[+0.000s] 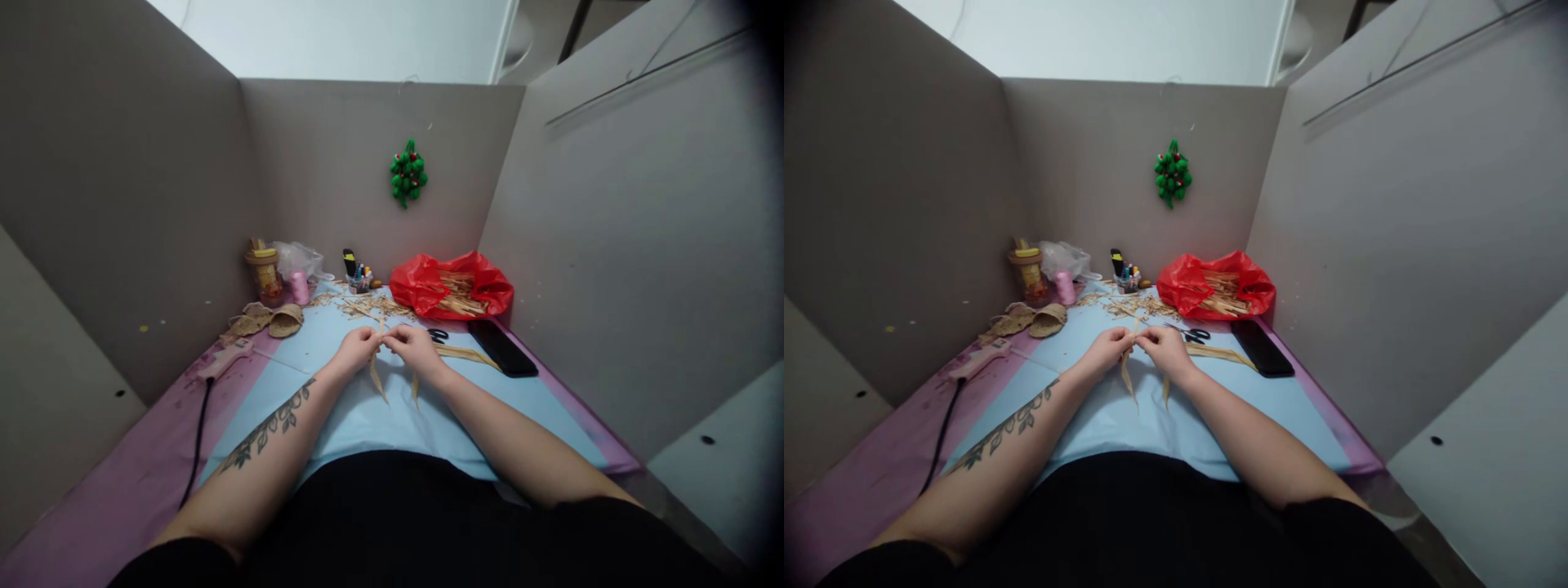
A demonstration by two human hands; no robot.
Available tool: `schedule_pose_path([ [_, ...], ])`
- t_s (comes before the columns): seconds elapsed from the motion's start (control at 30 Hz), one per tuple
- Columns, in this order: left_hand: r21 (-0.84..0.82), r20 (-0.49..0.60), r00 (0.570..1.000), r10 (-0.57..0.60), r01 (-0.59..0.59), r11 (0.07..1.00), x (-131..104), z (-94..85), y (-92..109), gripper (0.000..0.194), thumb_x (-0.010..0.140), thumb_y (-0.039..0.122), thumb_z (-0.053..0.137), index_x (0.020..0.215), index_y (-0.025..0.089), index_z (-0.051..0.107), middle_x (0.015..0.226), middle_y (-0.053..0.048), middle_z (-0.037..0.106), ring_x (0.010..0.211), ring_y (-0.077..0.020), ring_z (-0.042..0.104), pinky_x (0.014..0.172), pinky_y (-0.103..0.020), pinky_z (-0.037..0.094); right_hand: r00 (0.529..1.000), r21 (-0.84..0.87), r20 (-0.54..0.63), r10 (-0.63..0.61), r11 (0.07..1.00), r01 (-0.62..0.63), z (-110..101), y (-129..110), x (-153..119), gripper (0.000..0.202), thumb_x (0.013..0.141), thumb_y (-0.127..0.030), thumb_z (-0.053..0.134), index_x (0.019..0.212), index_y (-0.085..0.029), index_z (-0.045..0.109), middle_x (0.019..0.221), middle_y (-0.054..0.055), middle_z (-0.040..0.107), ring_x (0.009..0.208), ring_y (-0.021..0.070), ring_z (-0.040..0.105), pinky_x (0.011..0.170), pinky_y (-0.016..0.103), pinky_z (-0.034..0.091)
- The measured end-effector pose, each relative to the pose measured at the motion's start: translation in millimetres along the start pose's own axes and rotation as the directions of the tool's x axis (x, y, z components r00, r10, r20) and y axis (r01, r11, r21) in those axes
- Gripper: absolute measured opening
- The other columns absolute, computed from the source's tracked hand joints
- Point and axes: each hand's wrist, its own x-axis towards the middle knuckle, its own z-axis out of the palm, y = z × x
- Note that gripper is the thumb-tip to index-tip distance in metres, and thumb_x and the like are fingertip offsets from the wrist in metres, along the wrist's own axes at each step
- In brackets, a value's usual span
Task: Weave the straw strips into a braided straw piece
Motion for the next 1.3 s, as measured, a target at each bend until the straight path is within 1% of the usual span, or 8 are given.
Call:
schedule_pose_path([
  [0.23, -0.085, 0.127, 0.981, -0.148, 0.159, 0.984, 0.2, -10.8, -1.6, 0.028, 0.070, 0.039, 0.059, 0.074, 0.012, 0.056, 0.070, -0.005, 0.063, 0.054, -0.0107, 0.056, 0.049, -0.020, 0.037, 0.999, 0.043, 0.006, 0.034, 0.999, -0.034, -1.5, 2.6, 3.8, 0.017, 0.070, -0.030, 0.057, 0.062, -0.015, 0.058, 0.055, -0.001, 0.053, 0.052, 0.0104, 0.044, 0.050, 0.023, 0.033],
  [0.5, 0.063, 0.045, 0.999, 0.028, -0.031, 0.998, 9.3, -22.4, -9.7, 0.020, 0.064, 0.028, 0.062, 0.073, 0.011, 0.066, 0.062, -0.003, 0.062, 0.056, -0.0106, 0.053, 0.052, -0.021, 0.039, 0.991, 0.080, 0.088, 0.101, 0.991, -0.109, -5.7, 4.5, 5.2, 0.016, 0.069, -0.032, 0.056, 0.064, -0.016, 0.054, 0.055, -0.002, 0.051, 0.051, 0.0109, 0.046, 0.050, 0.023, 0.036],
  [0.67, 0.031, 0.042, 0.999, 0.029, -0.030, 0.999, 10.8, -18.4, -14.6, 0.023, 0.066, 0.031, 0.061, 0.074, 0.010, 0.068, 0.055, -0.001, 0.059, 0.049, -0.0092, 0.049, 0.051, -0.021, 0.038, 0.997, -0.129, -0.068, 0.028, 0.991, -0.036, -1.5, 1.6, 2.5, 0.015, 0.068, -0.028, 0.054, 0.058, -0.017, 0.054, 0.055, -0.001, 0.054, 0.054, 0.0110, 0.047, 0.053, 0.023, 0.033],
  [0.8, 0.137, -0.038, 0.993, 0.107, -0.101, 0.985, -0.4, -6.7, -7.1, 0.024, 0.072, 0.031, 0.056, 0.075, 0.010, 0.068, 0.057, -0.003, 0.061, 0.052, -0.0111, 0.052, 0.052, -0.022, 0.039, 0.969, 0.099, -0.079, 0.234, 0.969, -0.226, 3.7, -4.4, 2.3, 0.013, 0.066, -0.027, 0.053, 0.059, -0.016, 0.054, 0.054, 0.001, 0.058, 0.053, 0.0124, 0.053, 0.051, 0.023, 0.035],
  [0.9, 0.412, -0.085, 0.956, 0.282, -0.224, 0.883, -11.8, 4.0, 3.2, 0.022, 0.078, 0.025, 0.050, 0.079, 0.014, 0.069, 0.072, -0.005, 0.067, 0.066, -0.0139, 0.058, 0.061, -0.023, 0.041, 0.925, 0.293, -0.024, 0.379, 0.887, -0.356, 5.5, -8.1, 2.7, 0.013, 0.063, -0.028, 0.054, 0.060, -0.015, 0.054, 0.056, 0.002, 0.060, 0.055, 0.0136, 0.058, 0.047, 0.021, 0.034],
  [1.03, 0.713, 0.011, 0.917, 0.400, -0.287, 0.639, -21.4, 15.7, 11.9, 0.026, 0.081, 0.016, 0.041, 0.080, 0.016, 0.067, 0.081, -0.007, 0.067, 0.076, -0.0162, 0.058, 0.072, -0.026, 0.041, 0.890, 0.402, -0.057, 0.453, 0.826, -0.394, 6.3, -8.3, 2.6, 0.013, 0.058, -0.028, 0.056, 0.060, -0.016, 0.054, 0.055, 0.001, 0.059, 0.056, 0.0134, 0.058, 0.049, 0.021, 0.035],
  [1.17, 0.811, 0.106, 0.908, 0.406, -0.315, 0.492, -26.1, 24.2, 12.2, 0.027, 0.085, 0.023, 0.041, 0.097, 0.015, 0.064, 0.086, -0.011, 0.064, 0.082, -0.0202, 0.056, 0.076, -0.030, 0.041, 0.913, 0.421, -0.132, 0.387, 0.856, -0.302, 7.6, 2.4, 6.1, 0.014, 0.057, -0.030, 0.056, 0.055, -0.016, 0.051, 0.052, -0.002, 0.053, 0.050, 0.0108, 0.049, 0.050, 0.023, 0.036],
  [1.3, 0.789, 0.175, 0.897, 0.406, -0.374, 0.487, -27.6, 25.1, 9.7, 0.034, 0.084, 0.028, 0.044, 0.113, 0.017, 0.057, 0.091, -0.011, 0.062, 0.088, -0.0219, 0.054, 0.080, -0.031, 0.040, 0.928, 0.336, -0.230, 0.294, 0.919, -0.208, 6.5, 17.9, 14.3, 0.015, 0.056, -0.029, 0.055, 0.051, -0.018, 0.047, 0.049, -0.003, 0.047, 0.049, 0.0099, 0.041, 0.048, 0.023, 0.034],
])
